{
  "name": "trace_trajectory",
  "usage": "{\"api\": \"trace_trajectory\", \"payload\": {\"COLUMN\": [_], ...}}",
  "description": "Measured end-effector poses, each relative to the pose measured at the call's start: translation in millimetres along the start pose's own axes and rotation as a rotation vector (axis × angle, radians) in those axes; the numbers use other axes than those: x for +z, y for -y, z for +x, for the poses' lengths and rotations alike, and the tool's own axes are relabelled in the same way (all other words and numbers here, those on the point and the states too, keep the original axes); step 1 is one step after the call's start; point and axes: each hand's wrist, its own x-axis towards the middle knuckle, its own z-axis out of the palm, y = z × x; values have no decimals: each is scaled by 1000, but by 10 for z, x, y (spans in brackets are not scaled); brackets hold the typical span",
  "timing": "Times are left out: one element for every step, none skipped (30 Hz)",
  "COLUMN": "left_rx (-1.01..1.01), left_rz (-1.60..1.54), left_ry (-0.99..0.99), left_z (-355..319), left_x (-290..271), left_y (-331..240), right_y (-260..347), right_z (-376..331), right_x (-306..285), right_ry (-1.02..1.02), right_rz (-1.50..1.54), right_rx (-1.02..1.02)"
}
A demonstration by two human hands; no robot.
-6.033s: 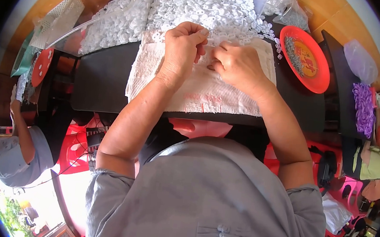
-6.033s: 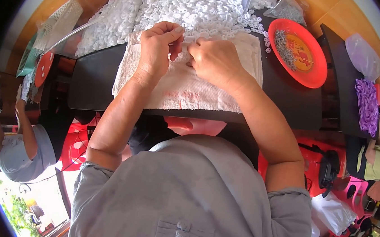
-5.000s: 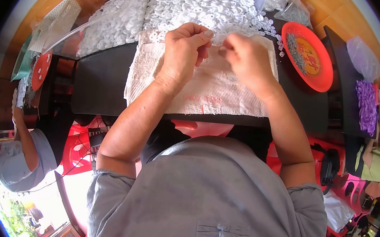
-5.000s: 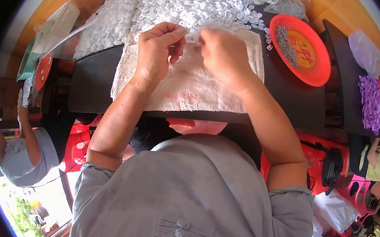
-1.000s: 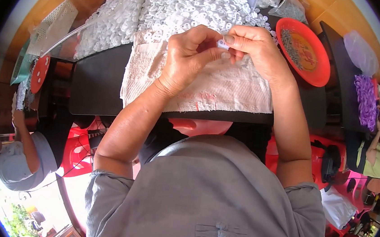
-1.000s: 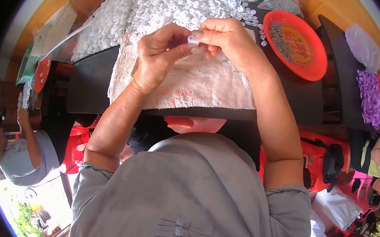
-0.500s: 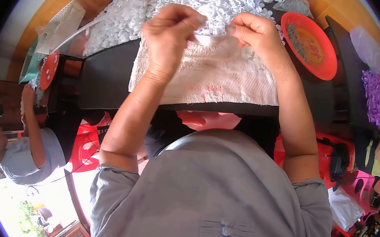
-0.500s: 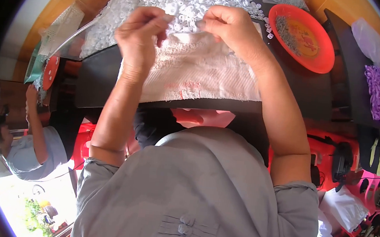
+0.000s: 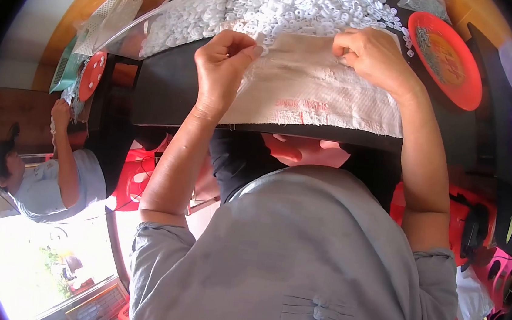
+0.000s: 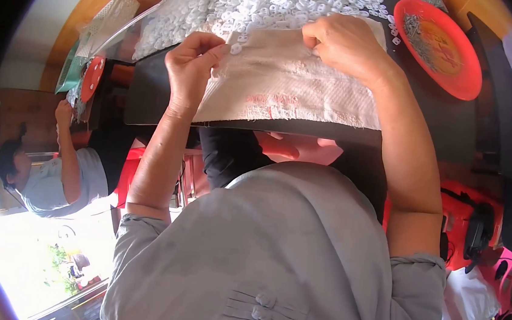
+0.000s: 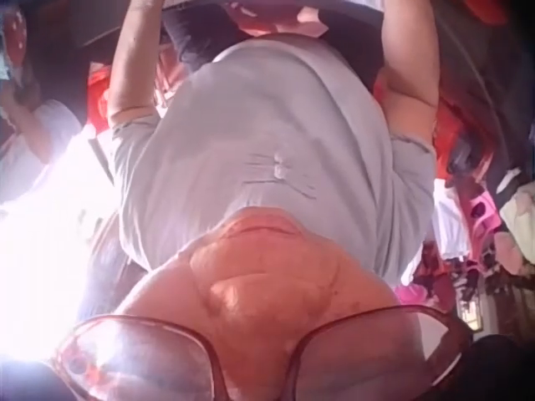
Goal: Manually assembling small white plastic hardware components at a workbench.
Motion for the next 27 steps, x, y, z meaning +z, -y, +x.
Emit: {"api": "trace_trajectory", "payload": {"left_rx": [112,224,224,281,340,343,332,318,321,388,455,457,459,464,447,507,676,669,711,641,526,531,637,744,825,831,864], "left_rz": [114,229,229,424,617,616,672,728,728,730,732,734,655,582,541,581,643,710,712,664,665,670,829,987,1098,1090,968], "left_ry": [31,62,56,122,193,195,206,218,221,178,134,137,105,70,19,-62,-135,-221,-321,-384,-411,-413,-367,-314,-325,-317,-232], "left_z": [33,78,93,104,125,146,166,173,177,179,186,188,173,161,145,206,271,338,448,582,689,834,1012,1086,1074,1009,864], "left_x": [-2,0,6,18,32,33,36,43,43,32,27,11,-16,-60,-71,-136,-249,-347,-458,-548,-644,-772,-898,-901,-906,-789,-633], "left_y": [64,92,117,140,153,163,172,184,209,240,239,236,230,200,23,-88,-337,-552,-728,-826,-946,-929,-866,-877,-842,-805,-781], "right_y": [-1,5,20,35,34,18,-6,-1,0,8,21,29,38,38,-3,-57,-71,-71,-45,-38,-14,7,20,-1,-33,-73,-58], "right_z": [-4,1,12,24,28,21,4,-7,-9,-7,-3,3,10,37,20,-6,-17,-34,-36,-38,-20,-3,4,0,-1,-15,-10], "right_x": [-3,-11,-24,-41,-52,-34,5,11,-3,-23,-39,-35,-28,-21,-2,34,62,61,20,3,-9,-22,-21,-3,36,74,60], "right_ry": [22,43,45,96,145,142,69,-3,-5,23,50,47,97,143,137,69,5,4,26,49,43,75,110,104,27,-46,-46], "right_rz": [17,34,33,8,-18,-21,25,72,71,96,121,123,98,75,75,42,13,18,33,44,47,16,-16,-16,-16,-16,-14], "right_rx": [24,49,43,59,82,84,34,-16,-12,-21,-30,-28,13,49,55,36,9,13,11,15,10,22,38,41,-8,-48,-45]}}
